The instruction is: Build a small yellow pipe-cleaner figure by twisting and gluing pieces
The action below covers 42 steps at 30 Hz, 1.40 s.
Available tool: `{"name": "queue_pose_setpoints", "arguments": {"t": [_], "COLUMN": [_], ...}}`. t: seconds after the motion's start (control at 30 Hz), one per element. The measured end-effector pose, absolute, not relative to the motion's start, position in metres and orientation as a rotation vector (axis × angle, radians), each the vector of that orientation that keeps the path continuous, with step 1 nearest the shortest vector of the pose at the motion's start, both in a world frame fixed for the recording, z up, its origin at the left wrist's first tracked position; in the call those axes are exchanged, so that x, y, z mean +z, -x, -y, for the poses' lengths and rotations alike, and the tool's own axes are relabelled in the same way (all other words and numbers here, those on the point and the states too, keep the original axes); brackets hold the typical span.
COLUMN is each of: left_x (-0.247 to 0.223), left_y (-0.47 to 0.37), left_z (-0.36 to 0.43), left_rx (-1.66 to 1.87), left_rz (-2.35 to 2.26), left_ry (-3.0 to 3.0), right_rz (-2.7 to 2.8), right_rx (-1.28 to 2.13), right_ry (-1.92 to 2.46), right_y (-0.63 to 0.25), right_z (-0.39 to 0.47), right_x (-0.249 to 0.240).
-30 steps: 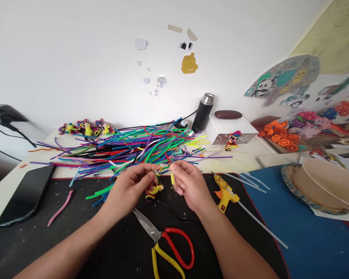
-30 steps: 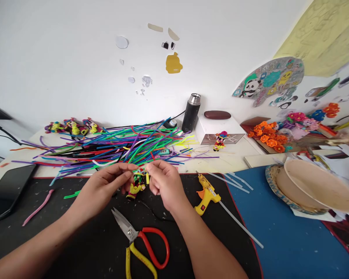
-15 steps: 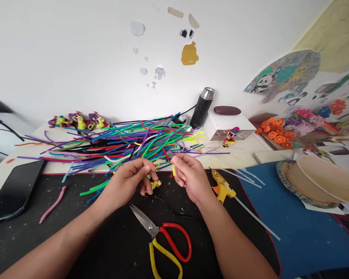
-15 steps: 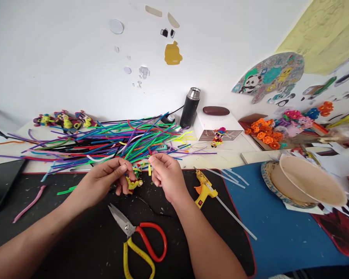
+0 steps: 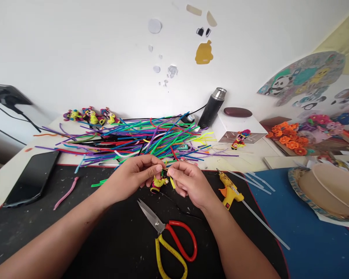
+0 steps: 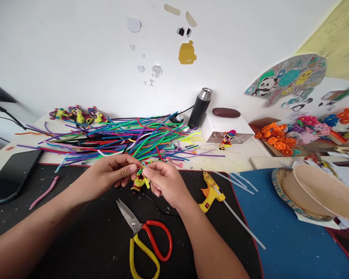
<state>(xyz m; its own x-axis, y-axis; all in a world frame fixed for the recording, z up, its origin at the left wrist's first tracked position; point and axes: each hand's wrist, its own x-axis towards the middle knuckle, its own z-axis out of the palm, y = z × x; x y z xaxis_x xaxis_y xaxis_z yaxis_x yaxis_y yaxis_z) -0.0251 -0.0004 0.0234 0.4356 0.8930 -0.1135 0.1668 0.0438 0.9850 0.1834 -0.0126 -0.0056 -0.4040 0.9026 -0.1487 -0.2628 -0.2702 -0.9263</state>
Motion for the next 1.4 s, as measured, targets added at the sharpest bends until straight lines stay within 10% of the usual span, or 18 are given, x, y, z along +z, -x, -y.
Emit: {"name": "queue_pose_setpoints", "arguments": {"t": [1.4], "left_x": [0.023], "left_y": [0.014], "left_z": [0.005], "left_rx": [0.774], "left_rz": [-1.229], "left_ry": [-1.466], "right_rz": [1.156], "right_rx": [1.739], "right_ry": [1.011], "right_y": [-0.177], "right_z": [0.014], "right_x": [-0.009]}}
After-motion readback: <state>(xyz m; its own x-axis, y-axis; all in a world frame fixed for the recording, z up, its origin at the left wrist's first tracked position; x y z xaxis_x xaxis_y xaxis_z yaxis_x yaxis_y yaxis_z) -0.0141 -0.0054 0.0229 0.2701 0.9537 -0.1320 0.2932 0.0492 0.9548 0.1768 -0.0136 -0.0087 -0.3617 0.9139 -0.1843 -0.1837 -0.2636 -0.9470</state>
